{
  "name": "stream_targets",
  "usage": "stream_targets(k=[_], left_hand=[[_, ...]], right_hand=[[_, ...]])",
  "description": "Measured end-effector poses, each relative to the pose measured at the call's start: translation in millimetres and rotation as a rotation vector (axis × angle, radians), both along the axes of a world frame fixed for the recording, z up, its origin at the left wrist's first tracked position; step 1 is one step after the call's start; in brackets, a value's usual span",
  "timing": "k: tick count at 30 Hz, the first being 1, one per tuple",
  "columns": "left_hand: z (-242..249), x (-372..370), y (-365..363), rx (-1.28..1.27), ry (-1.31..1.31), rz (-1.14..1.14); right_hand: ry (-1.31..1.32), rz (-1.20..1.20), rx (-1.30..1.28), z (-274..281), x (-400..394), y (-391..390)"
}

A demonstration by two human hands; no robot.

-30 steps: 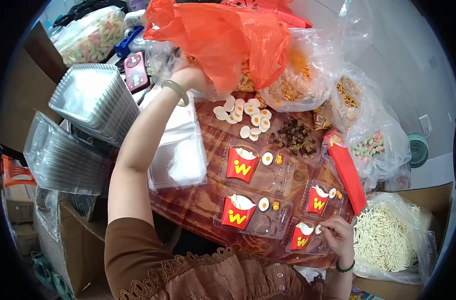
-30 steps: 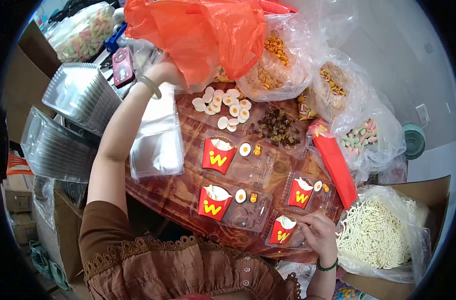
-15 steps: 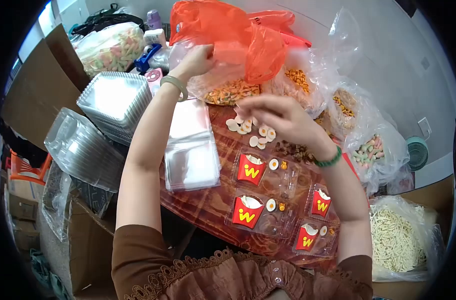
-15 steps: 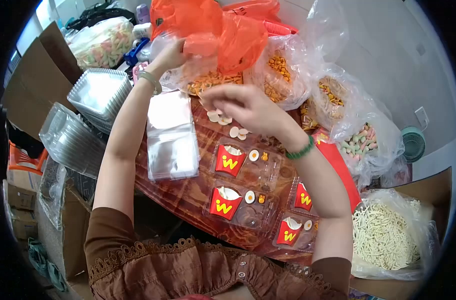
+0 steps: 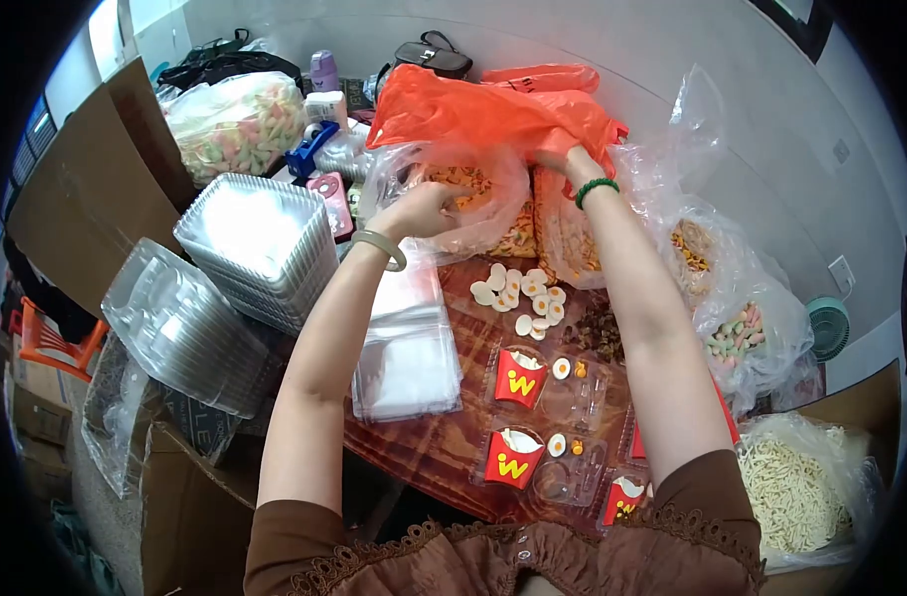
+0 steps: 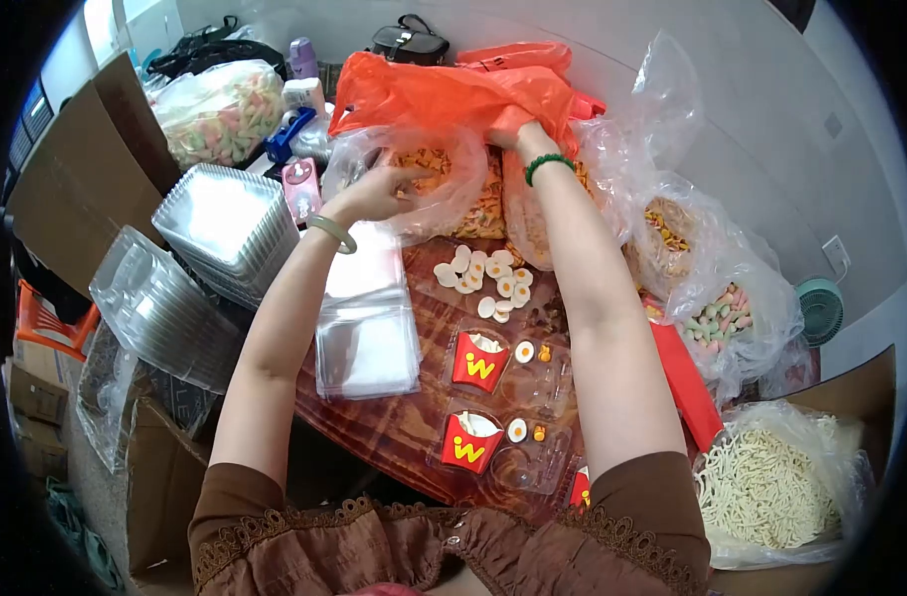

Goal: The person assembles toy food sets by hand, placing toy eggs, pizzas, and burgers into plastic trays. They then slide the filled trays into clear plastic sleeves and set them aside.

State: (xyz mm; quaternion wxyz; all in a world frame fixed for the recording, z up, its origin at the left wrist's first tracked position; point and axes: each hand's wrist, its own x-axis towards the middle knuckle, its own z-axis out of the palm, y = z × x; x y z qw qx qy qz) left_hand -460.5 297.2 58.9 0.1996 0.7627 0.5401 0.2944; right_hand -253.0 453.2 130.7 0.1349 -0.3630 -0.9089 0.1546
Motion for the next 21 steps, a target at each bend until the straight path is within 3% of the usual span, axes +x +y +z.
stream_targets(k=[3,5,7,8,11,13,14,16,18,19,21], left_hand=[[0,-2,4,0.052,0.067,0.059],[2,-4,11,0.110,0.102,0.091],[3,-3,12,0.227,0.034,0.117],[5,-2,11,0.232,0.032,0.118],[10,2,1,0.215,0.042,0.173],[10,4,-8,0.248,0.073,0.170],[10,5,-9,0.260,0.073,0.173],[5,6,-9,0.269,-0.032,0.129],[12,8,-9,0.266,-0.093,0.126],[11,9,-4,0.285,-0.125,0.112],[1,7,8,0.208,-0.305,0.039]], right_hand=[[0.043,0.009,0.044,15,-1,15],[-0.374,-0.023,-0.011,48,-23,-36],[0.060,0.425,0.659,44,-31,-59],[-0.031,0.389,0.986,49,-34,-59],[-0.404,-0.154,1.046,39,-15,9],[-0.590,-0.524,0.556,15,16,47],[-0.547,-0.574,0.284,-20,37,88],[-0.298,-0.621,0.377,-52,58,77],[-0.572,-0.584,0.226,-7,48,50],[-0.514,-0.526,0.344,11,41,34],[0.028,-0.071,0.673,25,38,-14]])
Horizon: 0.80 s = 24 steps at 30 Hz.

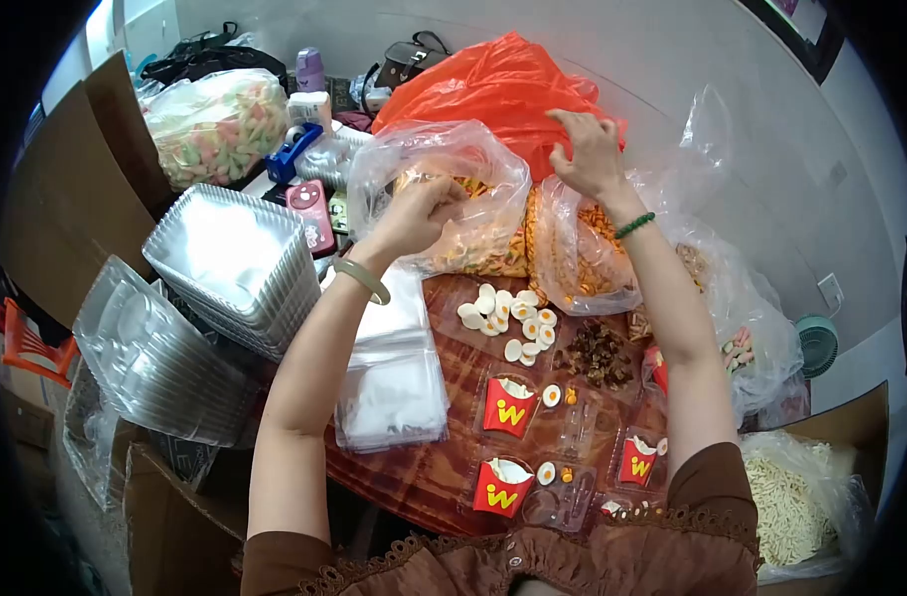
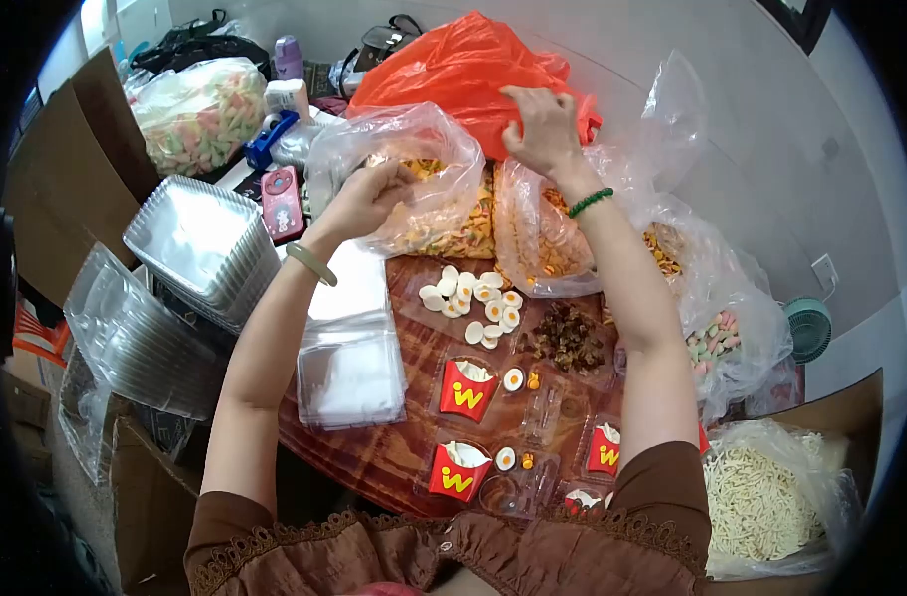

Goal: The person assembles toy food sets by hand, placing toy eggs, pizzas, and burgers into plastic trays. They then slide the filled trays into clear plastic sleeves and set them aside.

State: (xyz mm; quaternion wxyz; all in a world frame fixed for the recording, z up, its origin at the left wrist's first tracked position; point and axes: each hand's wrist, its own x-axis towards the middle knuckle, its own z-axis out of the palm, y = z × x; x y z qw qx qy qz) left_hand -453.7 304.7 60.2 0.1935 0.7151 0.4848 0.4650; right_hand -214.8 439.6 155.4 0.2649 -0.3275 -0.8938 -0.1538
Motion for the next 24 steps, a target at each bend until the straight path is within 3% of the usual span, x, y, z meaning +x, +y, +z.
stream_targets(k=[2,4,5,6,8,10,12,13,16,17,18,20,22,24], left_hand=[[-1,-1,12,-0.053,-0.150,-0.110],[20,1,13,-0.182,-0.258,-0.119],[24,-2,18,-0.250,-0.330,-0.194],[25,-1,22,-0.251,-0.329,-0.198],[41,2,24,-0.558,-0.062,-0.099],[19,9,41,-0.592,0.045,-0.011],[0,21,54,-0.320,0.812,0.234],[-31,21,81,-0.294,0.726,0.237],[-41,47,86,-0.463,0.718,0.107],[-91,45,127,-0.650,0.660,0.181],[-96,50,123,-0.652,0.660,0.176],[-106,67,108,-0.301,0.605,0.664],[-106,69,114,-0.298,0.701,0.659],[-98,66,118,-0.423,0.598,0.502]], right_hand=[[0.021,0.515,-0.085,5,-16,-47],[-0.221,0.581,-0.248,-18,-26,-60],[-0.463,0.365,-0.541,-13,-27,-65],[-0.461,0.361,-0.543,-23,-27,-63],[-0.885,0.037,-0.439,-45,-30,-60],[-0.811,0.066,-0.385,-56,-20,-73],[-0.747,0.072,-0.252,-70,-13,-76],[-0.748,0.073,-0.252,-69,-11,-79],[-0.667,0.095,-0.100,-53,-5,-87],[-0.597,0.099,-0.038,-44,-4,-88],[-0.526,0.104,0.023,-39,-3,-88],[-0.472,0.094,0.034,-39,-5,-82],[-0.425,0.111,0.055,-45,-5,-82],[-0.407,0.092,0.021,-53,-3,-82]])
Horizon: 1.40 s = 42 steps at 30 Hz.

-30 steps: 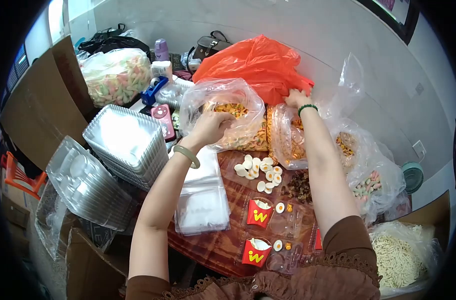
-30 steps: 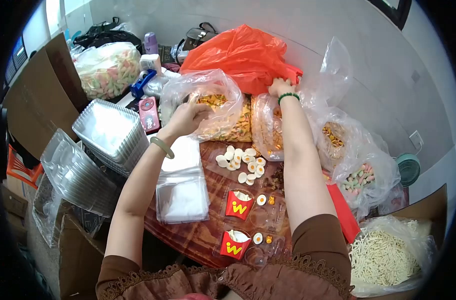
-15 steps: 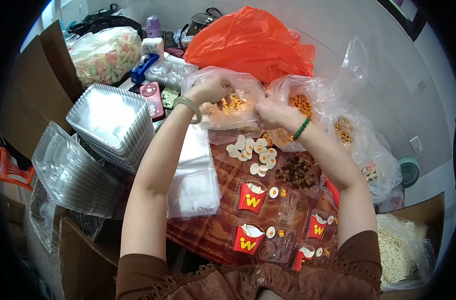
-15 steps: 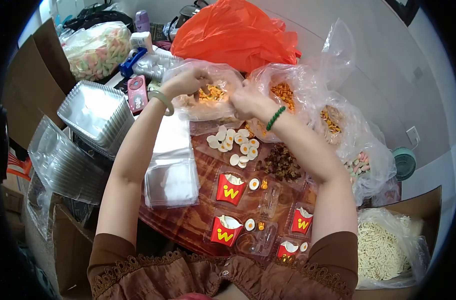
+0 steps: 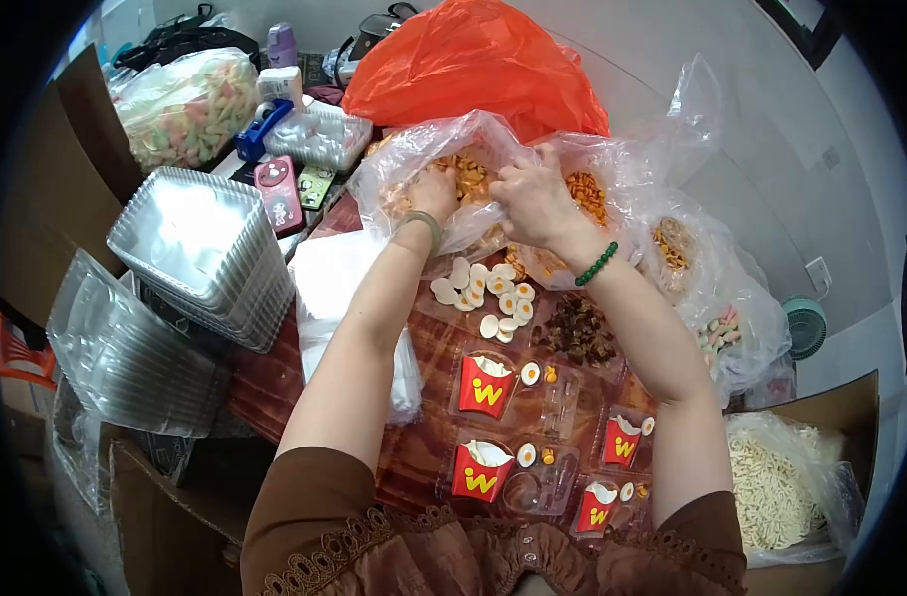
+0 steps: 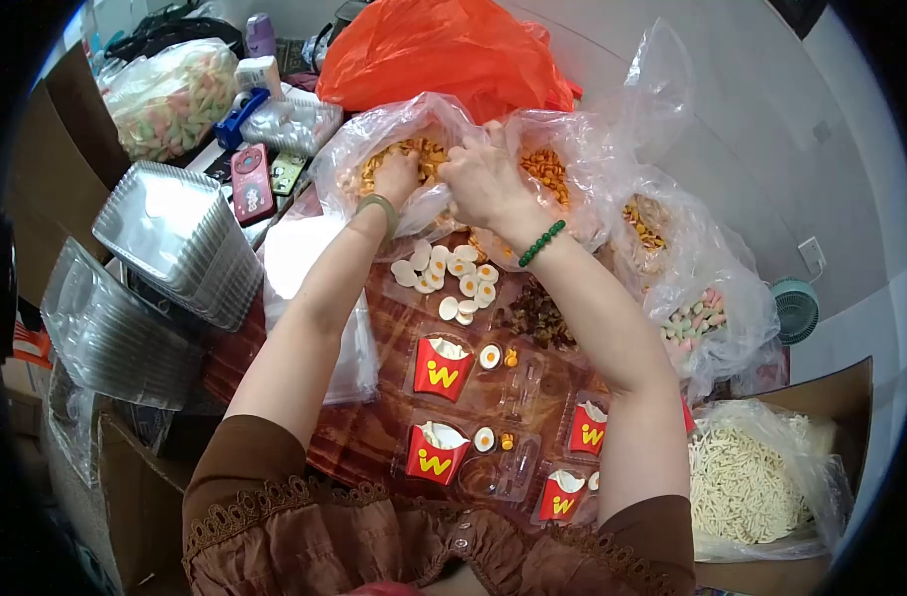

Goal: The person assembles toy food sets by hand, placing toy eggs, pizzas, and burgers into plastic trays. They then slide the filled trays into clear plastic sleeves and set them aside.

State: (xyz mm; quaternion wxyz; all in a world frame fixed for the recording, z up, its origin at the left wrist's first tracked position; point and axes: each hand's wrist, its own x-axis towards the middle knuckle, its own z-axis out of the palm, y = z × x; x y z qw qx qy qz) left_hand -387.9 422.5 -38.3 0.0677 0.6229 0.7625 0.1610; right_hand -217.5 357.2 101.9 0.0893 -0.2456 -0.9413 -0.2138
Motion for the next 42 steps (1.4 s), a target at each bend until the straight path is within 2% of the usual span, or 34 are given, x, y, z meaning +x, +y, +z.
stream_targets(k=[2,4,5,7,8,9,11,12,13,15,16,17,19,23,25,26,28,29,31,32,34,36,37,38,39,40,42], left_hand=[[-10,-5,3,0.090,-0.015,0.008],[-25,-15,8,0.586,-0.202,0.091],[11,-11,-12,0.355,-0.402,0.258],[48,-10,-35,0.458,-1.154,0.394],[41,-21,-23,0.534,-1.771,0.335],[32,-30,-16,0.534,-1.763,0.335],[54,-40,-31,0.301,-2.368,0.093],[61,-42,-38,0.252,-2.418,0.203],[65,-40,-45,0.257,-2.413,0.201],[69,-32,-60,0.313,-2.506,0.086],[59,-36,-49,0.330,-2.612,0.051],[46,-40,-34,0.330,-2.611,0.051],[39,-43,-21,0.524,-2.653,0.088],[67,-28,-49,0.550,-2.719,0.100],[79,-20,-67,0.480,-2.712,0.058],[80,-16,-70,0.478,-2.709,0.056],[84,-10,-77,0.582,-2.745,0.118],[84,-11,-80,0.578,-2.743,0.121],[85,-11,-90,0.555,-2.751,0.111],[96,-8,-106,0.602,-2.721,0.159],[93,-14,-118,0.478,-2.927,0.032],[96,-13,-134,0.476,-2.874,-0.097],[96,-9,-144,0.440,-2.860,-0.142],[85,12,-158,0.478,-2.852,-0.115],[81,-11,-157,0.376,-2.905,-0.358],[78,-10,-174,0.167,-3.057,-0.291],[62,4,-203,0.078,-3.020,-0.262]], right_hand=[[0.024,-0.023,-0.015,0,4,3],[-0.010,-0.076,-0.079,-1,10,4],[-0.006,-0.083,-0.083,-2,13,6],[-0.020,-0.089,-0.114,-2,17,11],[-0.014,-0.090,-0.118,1,19,11],[-0.010,-0.052,-0.200,4,20,11],[-0.001,-0.006,-0.282,8,19,8],[0.039,0.017,-0.337,9,17,6],[0.078,0.039,-0.390,11,15,4],[0.151,0.012,-0.431,12,6,1],[0.221,-0.017,-0.475,10,2,-1],[0.223,-0.016,-0.476,8,-1,-5],[0.319,0.050,-0.195,2,-8,-11],[0.500,0.027,-0.195,-13,-30,-15],[0.859,0.021,-0.641,-20,-40,-13],[0.863,0.021,-0.640,-24,-43,-11],[0.981,-0.058,-0.914,-25,-47,-9],[0.985,-0.060,-0.916,-25,-47,-9],[1.035,-0.089,-1.162,-24,-45,-13],[1.039,-0.096,-1.168,-20,-42,-18],[0.885,-0.052,-1.018,-8,-30,-31],[0.966,0.040,-1.040,6,-21,-55],[1.033,0.085,-1.067,1,-12,-61],[1.006,0.057,-0.968,-17,5,-73],[1.091,0.079,-1.136,1,17,-91],[1.031,-0.034,-1.168,10,36,-112],[0.892,-0.190,-1.171,0,79,-144]])
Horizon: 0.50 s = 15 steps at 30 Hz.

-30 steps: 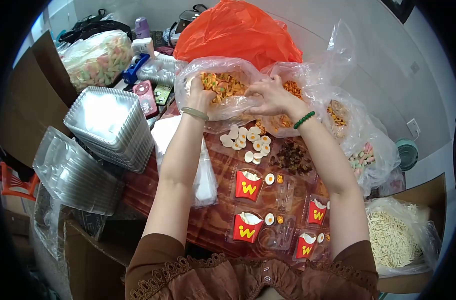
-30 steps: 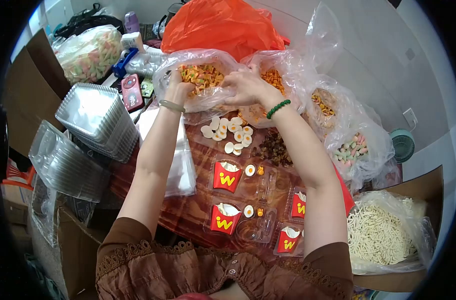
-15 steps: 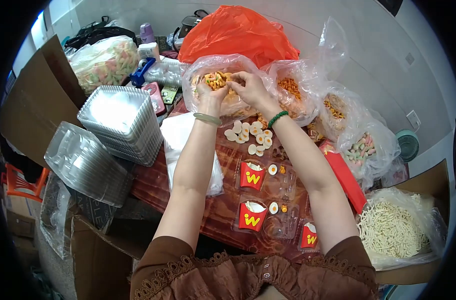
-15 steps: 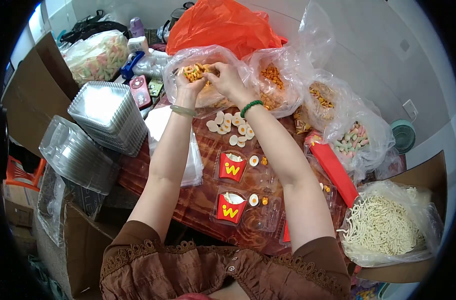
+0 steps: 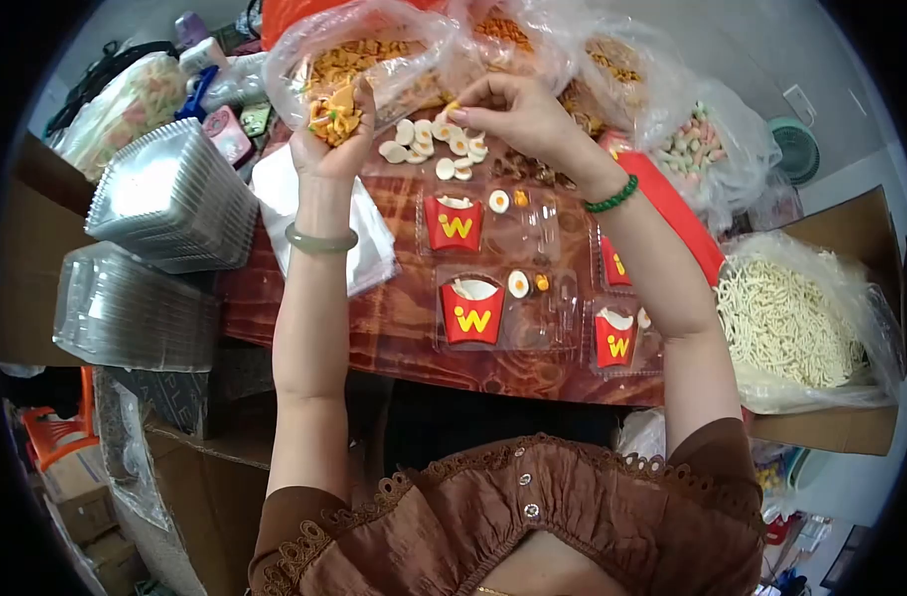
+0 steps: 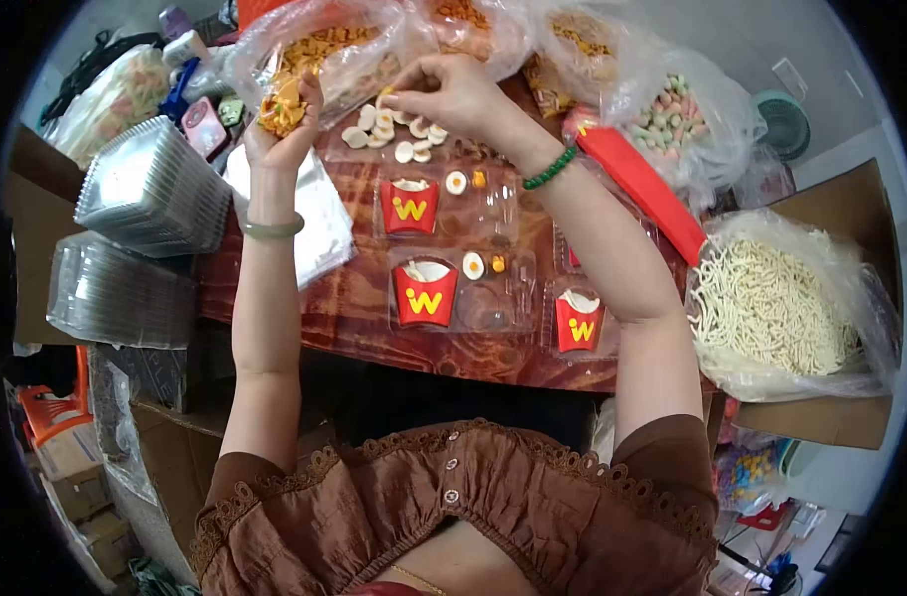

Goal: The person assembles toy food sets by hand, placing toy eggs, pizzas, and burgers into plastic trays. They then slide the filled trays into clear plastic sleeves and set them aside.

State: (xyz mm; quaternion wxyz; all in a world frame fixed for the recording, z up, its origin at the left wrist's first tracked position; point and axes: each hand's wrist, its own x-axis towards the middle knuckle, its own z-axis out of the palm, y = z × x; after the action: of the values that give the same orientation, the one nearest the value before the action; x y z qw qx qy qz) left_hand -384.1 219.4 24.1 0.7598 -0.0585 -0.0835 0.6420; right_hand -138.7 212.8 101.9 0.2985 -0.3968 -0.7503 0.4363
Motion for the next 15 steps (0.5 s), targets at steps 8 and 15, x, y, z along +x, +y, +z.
stream_targets(k=[8,15], left_hand=[[-70,56,-80,-0.301,0.168,-0.091],[-80,70,-96,-0.362,0.260,-0.046]], right_hand=[[-0.143,-0.199,-0.043,-120,75,-53],[-0.283,-0.237,0.316,-134,70,-68]])
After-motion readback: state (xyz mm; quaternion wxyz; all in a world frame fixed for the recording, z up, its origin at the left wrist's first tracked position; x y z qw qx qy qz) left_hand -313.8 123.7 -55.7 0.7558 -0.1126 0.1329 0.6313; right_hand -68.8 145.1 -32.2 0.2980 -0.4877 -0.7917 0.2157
